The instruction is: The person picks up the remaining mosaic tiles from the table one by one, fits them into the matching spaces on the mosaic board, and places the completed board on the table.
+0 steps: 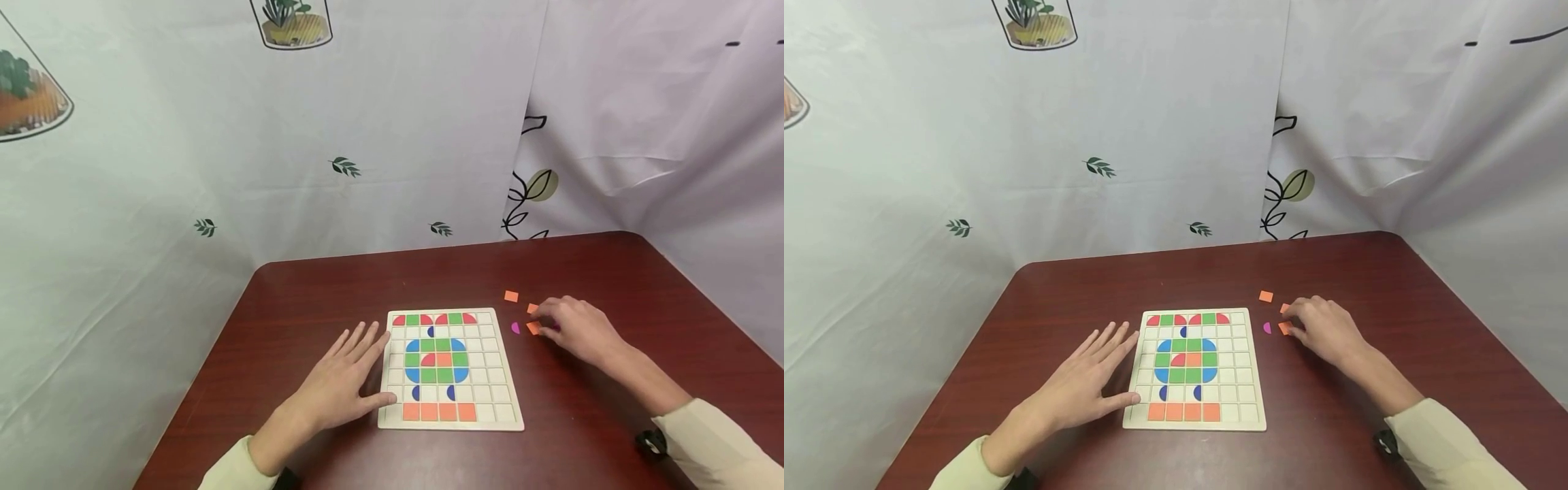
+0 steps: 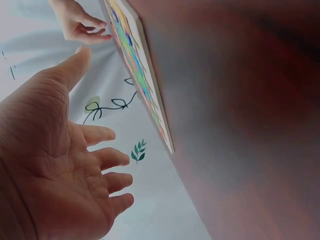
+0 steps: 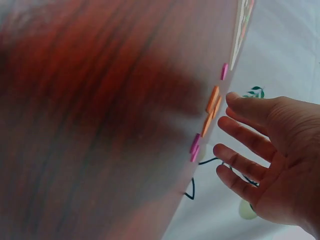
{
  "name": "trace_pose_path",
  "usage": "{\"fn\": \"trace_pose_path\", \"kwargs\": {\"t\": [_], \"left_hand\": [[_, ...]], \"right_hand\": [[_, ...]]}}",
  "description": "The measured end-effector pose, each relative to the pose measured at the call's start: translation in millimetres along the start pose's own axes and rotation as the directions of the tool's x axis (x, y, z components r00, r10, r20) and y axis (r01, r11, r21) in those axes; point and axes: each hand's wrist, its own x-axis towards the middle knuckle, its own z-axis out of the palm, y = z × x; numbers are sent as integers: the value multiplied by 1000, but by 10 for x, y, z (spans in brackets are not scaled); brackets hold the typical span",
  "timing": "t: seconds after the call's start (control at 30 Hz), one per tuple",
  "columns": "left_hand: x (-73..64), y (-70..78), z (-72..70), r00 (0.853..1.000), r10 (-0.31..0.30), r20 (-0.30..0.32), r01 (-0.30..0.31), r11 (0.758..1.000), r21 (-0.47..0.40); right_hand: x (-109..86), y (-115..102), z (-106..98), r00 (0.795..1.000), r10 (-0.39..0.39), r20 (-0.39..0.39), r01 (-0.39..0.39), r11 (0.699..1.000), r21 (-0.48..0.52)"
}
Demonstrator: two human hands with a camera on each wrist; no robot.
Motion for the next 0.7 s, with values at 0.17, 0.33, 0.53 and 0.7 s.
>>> {"fn": "trace_pose_path", "kwargs": {"t": [0.17,0.33,0.53,0.7], "left_hand": [[-32,21,57,999,-2,43,2,1000,-15],[-57,29,109,997,14,78,-14,1000,-4],[-62,52,135,993,25,114,-25,1000,4],[-55,74,145,989,8,147,-8,1000,-1]], "right_hand": [[-7,21,49,1000,-21,-2,21,1000,-9],[-9,38,83,1000,-16,2,16,1000,-8],[-14,58,102,1000,-13,2,13,1000,-6],[-11,64,112,1000,-21,1,21,1000,-11]]}}
